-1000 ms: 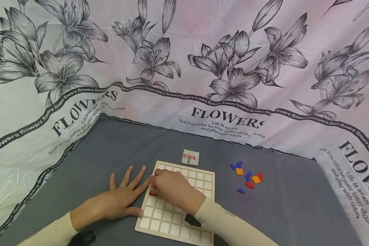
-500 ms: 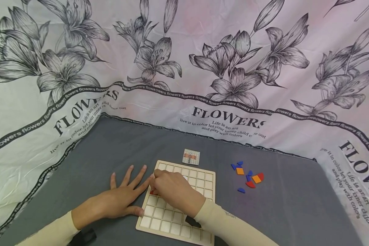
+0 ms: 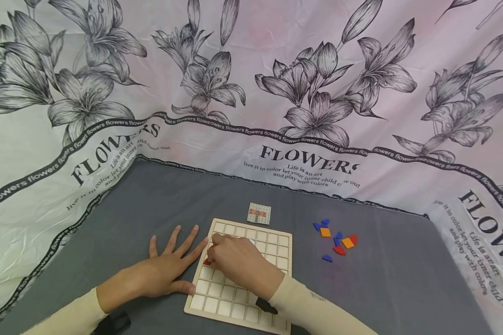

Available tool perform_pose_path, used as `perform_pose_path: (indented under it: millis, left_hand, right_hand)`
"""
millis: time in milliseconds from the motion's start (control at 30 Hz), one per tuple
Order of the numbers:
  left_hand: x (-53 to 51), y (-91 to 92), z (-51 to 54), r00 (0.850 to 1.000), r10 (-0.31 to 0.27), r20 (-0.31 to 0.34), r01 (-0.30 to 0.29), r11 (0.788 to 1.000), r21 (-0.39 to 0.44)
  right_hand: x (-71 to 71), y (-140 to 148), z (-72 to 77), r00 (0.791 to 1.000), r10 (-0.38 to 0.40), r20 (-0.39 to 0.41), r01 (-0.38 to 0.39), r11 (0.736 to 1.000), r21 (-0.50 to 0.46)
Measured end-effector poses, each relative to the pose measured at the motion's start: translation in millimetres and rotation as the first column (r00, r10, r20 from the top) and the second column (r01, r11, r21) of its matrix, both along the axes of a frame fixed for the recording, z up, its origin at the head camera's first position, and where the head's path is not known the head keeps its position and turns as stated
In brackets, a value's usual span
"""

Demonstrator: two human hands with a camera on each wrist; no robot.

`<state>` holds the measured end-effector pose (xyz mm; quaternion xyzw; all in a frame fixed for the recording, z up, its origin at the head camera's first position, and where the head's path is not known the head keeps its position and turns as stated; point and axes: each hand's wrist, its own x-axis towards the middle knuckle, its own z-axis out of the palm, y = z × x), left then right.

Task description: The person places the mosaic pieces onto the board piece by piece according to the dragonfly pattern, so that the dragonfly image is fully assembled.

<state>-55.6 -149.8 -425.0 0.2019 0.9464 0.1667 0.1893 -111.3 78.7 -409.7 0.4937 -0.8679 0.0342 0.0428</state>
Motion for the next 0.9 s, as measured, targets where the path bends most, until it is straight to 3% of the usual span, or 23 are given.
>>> perform_pose_path:
  millis: [467, 700, 900]
  left_hand:
    - [-5.0, -7.2, -19.8, 0.998, -0.026, -0.049, 0.028, 0.998, 0.057]
    - [-3.2, -3.8, -8.8, 1.0, -0.015, -0.011, 0.015, 0.999, 0.035]
    - [-5.0, -5.3, -18.4, 0.999, -0.025, -0.023, 0.027, 0.998, 0.058]
  right_hand:
    - [4.1, 4.9, 3.5, 0.999, 0.011, -0.031, -0.012, 1.0, -0.013]
    - [2.7, 23.6, 14.5, 0.992, -0.048, 0.12, 0.057, 0.996, -0.074]
    - [1.1, 50.5, 15.0, 0.987, -0.106, 0.117, 0.12, 0.985, -0.126]
